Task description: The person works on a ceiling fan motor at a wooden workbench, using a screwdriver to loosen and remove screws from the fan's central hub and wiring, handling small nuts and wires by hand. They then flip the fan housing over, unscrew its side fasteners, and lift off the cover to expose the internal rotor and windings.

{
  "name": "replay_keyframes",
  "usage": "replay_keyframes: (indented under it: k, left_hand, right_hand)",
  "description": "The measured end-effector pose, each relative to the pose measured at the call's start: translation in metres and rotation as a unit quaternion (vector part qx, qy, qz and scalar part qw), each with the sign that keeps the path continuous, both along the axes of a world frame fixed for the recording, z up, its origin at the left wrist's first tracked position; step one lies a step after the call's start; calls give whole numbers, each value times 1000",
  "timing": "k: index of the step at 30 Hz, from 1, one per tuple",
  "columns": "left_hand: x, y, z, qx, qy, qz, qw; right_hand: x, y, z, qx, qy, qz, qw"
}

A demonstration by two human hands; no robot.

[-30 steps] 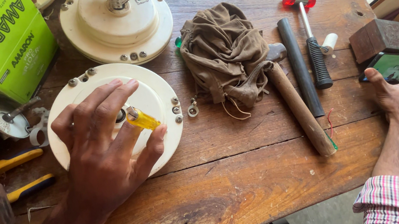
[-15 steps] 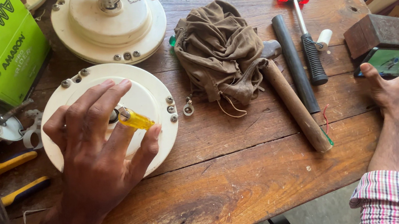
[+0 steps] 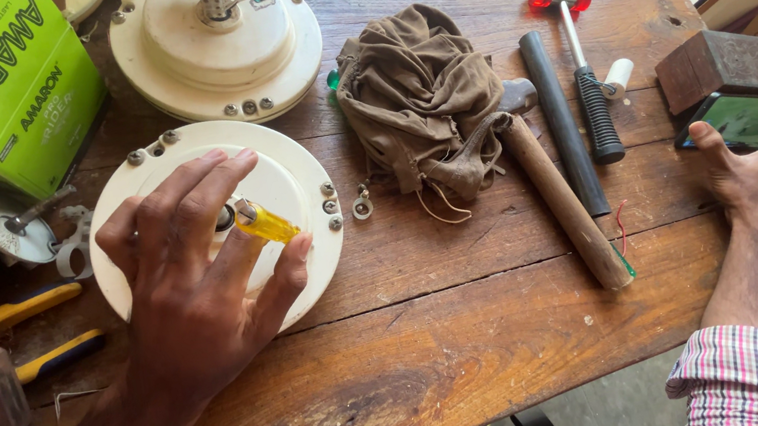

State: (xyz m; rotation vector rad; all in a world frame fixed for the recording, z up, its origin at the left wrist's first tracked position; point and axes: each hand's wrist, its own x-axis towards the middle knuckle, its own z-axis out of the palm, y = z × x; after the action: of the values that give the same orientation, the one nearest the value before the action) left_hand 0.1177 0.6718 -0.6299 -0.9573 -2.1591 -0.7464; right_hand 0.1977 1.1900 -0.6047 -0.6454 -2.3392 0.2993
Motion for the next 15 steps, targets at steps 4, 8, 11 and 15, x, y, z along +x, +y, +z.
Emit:
replay_keyframes:
  k: [4,8,11,15]
  left_hand:
    - [0,0,-3,2,0,2,1000]
    - [1,0,-5,0,1,5,1000]
    - [1,1,-6,1,1,6,1000]
    - [1,1,-5,-2,1,7,1000]
  right_hand:
    - [1,3,-1,5,-10,-17,1000]
    - [0,4,-1,7,3,14,1000]
    - [-1,2,0,-3,9,18,1000]
    - [-1,-1,-1,-6,23,39,999]
